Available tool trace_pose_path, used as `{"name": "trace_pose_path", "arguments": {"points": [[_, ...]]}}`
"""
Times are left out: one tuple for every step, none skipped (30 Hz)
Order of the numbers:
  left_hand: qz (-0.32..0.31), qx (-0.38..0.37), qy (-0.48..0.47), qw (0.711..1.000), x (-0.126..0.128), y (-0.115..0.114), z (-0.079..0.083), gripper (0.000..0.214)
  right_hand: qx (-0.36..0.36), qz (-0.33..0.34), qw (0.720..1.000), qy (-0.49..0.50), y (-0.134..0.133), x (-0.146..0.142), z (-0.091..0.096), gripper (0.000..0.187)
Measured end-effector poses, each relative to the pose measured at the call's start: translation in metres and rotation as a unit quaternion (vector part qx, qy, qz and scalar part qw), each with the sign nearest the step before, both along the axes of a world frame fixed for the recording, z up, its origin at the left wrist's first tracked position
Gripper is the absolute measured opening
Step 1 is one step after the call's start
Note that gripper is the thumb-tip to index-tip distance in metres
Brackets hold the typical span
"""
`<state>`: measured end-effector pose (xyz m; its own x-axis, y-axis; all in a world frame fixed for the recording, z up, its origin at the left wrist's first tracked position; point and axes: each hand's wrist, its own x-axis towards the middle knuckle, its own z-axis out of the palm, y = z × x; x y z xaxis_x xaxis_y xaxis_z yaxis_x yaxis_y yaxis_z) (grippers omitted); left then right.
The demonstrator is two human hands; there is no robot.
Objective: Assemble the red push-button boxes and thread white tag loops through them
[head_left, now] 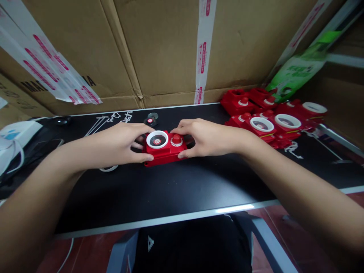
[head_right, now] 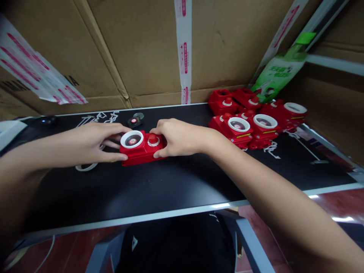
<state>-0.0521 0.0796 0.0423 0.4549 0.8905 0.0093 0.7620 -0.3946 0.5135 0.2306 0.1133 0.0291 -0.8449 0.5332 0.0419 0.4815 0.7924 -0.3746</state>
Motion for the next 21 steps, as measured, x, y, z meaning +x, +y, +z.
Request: {"name": "trace_pose_path", "arguments": {"points": [[-0.032,0.012,0.036,0.999,0.0,-0.001,-0.001,0.052,-0.003,0.002,1.0,0.001,0.0,0.0,0.001,0.047],[-0.06,0.031,0.07,0.995,0.0,-0.003,-0.002,0.051,-0.005,0.004,1.0,0.001,0.0,0.0,0.001,0.046],[-0.077,0.052,0.095,0.991,0.002,-0.004,-0.003,0.051,-0.007,0.004,1.0,0.001,0.0,0.0,0.002,0.045],[-0.079,0.074,0.104,0.989,0.005,-0.005,-0.005,0.054,-0.009,0.004,1.0,0.001,-0.001,0.0,0.003,0.045],[-0.077,0.086,0.103,0.988,0.01,-0.007,-0.007,0.059,-0.011,0.004,1.0,0.001,-0.002,0.0,0.004,0.044],[-0.072,0.089,0.096,0.989,0.014,-0.008,-0.009,0.064,-0.014,0.004,1.0,0.003,-0.002,0.0,0.004,0.044],[-0.063,0.085,0.086,0.991,0.019,-0.009,-0.012,0.069,-0.017,0.004,1.0,0.004,-0.002,-0.001,0.004,0.043],[-0.049,0.079,0.074,0.993,0.024,-0.01,-0.016,0.073,-0.018,0.005,1.0,0.006,-0.003,-0.001,0.005,0.042],[-0.031,0.075,0.063,0.995,0.028,-0.011,-0.019,0.076,-0.017,0.004,1.0,0.008,-0.003,-0.001,0.004,0.041],[-0.013,0.075,0.053,0.996,0.032,-0.011,-0.022,0.078,-0.014,0.004,1.0,0.009,-0.003,0.0,0.004,0.041],[0.0,0.079,0.044,0.996,0.035,-0.012,-0.025,0.079,-0.01,0.003,1.0,0.01,-0.002,0.0,0.003,0.041],[0.007,0.086,0.034,0.996,0.037,-0.013,-0.028,0.078,-0.008,0.002,1.0,0.011,-0.002,0.0,0.003,0.042],[0.008,0.094,0.025,0.995,0.038,-0.013,-0.03,0.075,-0.007,0.003,1.0,0.014,-0.002,0.001,0.002,0.043],[0.006,0.099,0.017,0.995,0.039,-0.014,-0.032,0.07,-0.01,0.004,1.0,0.018,-0.002,0.002,0.001,0.044],[0.004,0.099,0.012,0.995,0.04,-0.014,-0.033,0.065,-0.017,0.005,1.0,0.023,-0.002,0.002,0.001,0.044],[0.004,0.097,0.008,0.995,0.04,-0.015,-0.034,0.06,-0.025,0.004,0.999,0.028,-0.002,0.003,0.0,0.045],[0.006,0.094,0.006,0.996,0.04,-0.015,-0.034,0.058,-0.034,0.003,0.999,0.034,-0.002,0.003,0.0,0.046],[0.01,0.091,0.004,0.996,0.04,-0.016,-0.033,0.057,-0.042,0.0,0.998,0.042,-0.003,0.004,-0.001,0.048],[0.012,0.087,0.003,0.996,0.04,-0.016,-0.033,0.057,-0.048,-0.003,0.998,0.049,-0.003,0.004,-0.001,0.051],[0.012,0.084,0.001,0.996,0.04,-0.017,-0.032,0.057,-0.052,-0.005,0.997,0.056,-0.004,0.005,-0.001,0.054],[0.011,0.083,-0.001,0.997,0.04,-0.018,-0.031,0.056,-0.056,-0.007,0.997,0.061,-0.005,0.005,-0.001,0.058]]}}
